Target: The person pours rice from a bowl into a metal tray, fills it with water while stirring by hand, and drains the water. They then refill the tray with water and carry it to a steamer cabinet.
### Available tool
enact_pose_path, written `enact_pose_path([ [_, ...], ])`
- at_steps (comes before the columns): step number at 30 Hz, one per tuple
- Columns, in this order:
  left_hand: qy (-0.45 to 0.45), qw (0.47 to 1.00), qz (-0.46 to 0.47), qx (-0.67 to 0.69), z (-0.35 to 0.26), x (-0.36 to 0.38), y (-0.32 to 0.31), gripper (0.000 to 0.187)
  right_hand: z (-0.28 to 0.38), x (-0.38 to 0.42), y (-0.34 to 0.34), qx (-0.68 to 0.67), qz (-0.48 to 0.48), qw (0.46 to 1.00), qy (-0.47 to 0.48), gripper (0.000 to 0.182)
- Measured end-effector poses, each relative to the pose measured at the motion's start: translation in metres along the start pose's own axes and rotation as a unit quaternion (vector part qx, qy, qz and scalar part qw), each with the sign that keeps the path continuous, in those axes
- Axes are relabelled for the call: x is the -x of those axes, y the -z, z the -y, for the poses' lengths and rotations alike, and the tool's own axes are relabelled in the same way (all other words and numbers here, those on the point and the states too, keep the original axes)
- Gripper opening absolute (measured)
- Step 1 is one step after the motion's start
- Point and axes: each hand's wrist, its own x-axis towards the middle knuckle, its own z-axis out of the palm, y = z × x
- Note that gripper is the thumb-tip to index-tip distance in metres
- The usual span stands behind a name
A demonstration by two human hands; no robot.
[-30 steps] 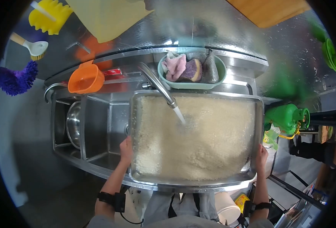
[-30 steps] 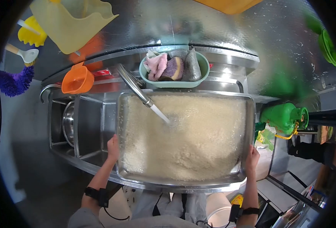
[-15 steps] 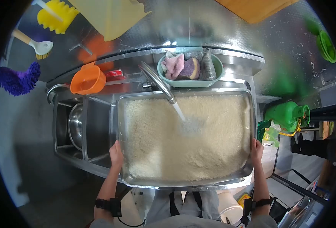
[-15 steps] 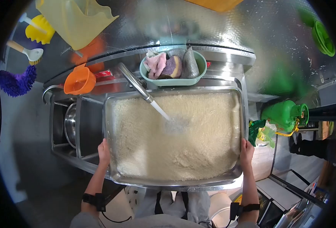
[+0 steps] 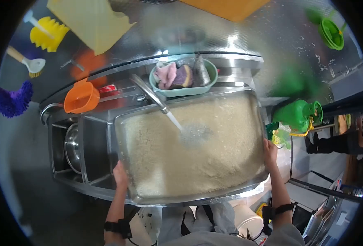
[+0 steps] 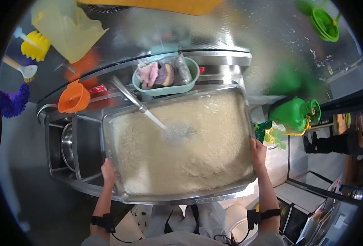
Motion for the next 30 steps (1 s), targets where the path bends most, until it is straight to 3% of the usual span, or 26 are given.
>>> enact_pose_path([
  [2, -0.003, 0.995, -0.028, 0.092, -0.013, 0.003, 0.003, 0.043, -0.010, 0.001, 0.006, -0.005, -0.007, 1.000, -0.011, 0.038],
  [8, -0.014, 1.000, 0.018, -0.007, -0.022, 0.001, 0.009, 0.044, -0.022, 0.004, -0.003, -0.030, -0.024, 0.999, -0.012, 0.038],
  [10, -0.032, 0.993, -0.014, 0.109, -0.030, 0.005, 0.024, 0.044, -0.003, 0.007, -0.023, -0.028, 0.035, 0.999, -0.006, 0.036],
  [11, -0.011, 0.999, -0.026, 0.021, 0.008, -0.009, 0.029, 0.043, -0.002, 0.010, -0.021, -0.048, 0.028, 0.998, 0.000, 0.036],
  [12, -0.031, 0.999, -0.025, -0.029, 0.003, -0.012, 0.019, 0.043, -0.004, 0.009, -0.015, -0.068, 0.011, 0.998, 0.006, 0.035],
  [17, -0.010, 1.000, 0.011, 0.023, 0.006, -0.001, 0.009, 0.044, -0.016, 0.006, -0.006, -0.028, 0.023, 0.999, -0.026, 0.039],
  [21, -0.013, 0.996, -0.026, 0.081, -0.009, 0.000, 0.011, 0.044, -0.023, 0.007, -0.015, -0.044, 0.015, 0.999, -0.010, 0.041],
  [23, -0.055, 0.997, -0.011, -0.053, -0.014, -0.004, 0.003, 0.045, -0.027, 0.006, -0.006, -0.036, 0.017, 0.998, -0.040, 0.041],
  [26, 0.016, 1.000, 0.015, 0.002, -0.002, 0.000, 0.030, 0.045, -0.020, 0.009, -0.026, -0.043, 0.019, 0.998, -0.044, 0.041],
  [28, 0.011, 0.999, -0.012, 0.033, -0.003, 0.004, 0.031, 0.045, -0.014, 0.012, -0.031, -0.017, 0.029, 0.999, -0.012, 0.040],
  [30, -0.027, 0.996, -0.037, -0.074, 0.012, -0.006, 0.020, 0.043, -0.022, 0.011, -0.027, -0.055, 0.004, 0.998, -0.003, 0.040],
])
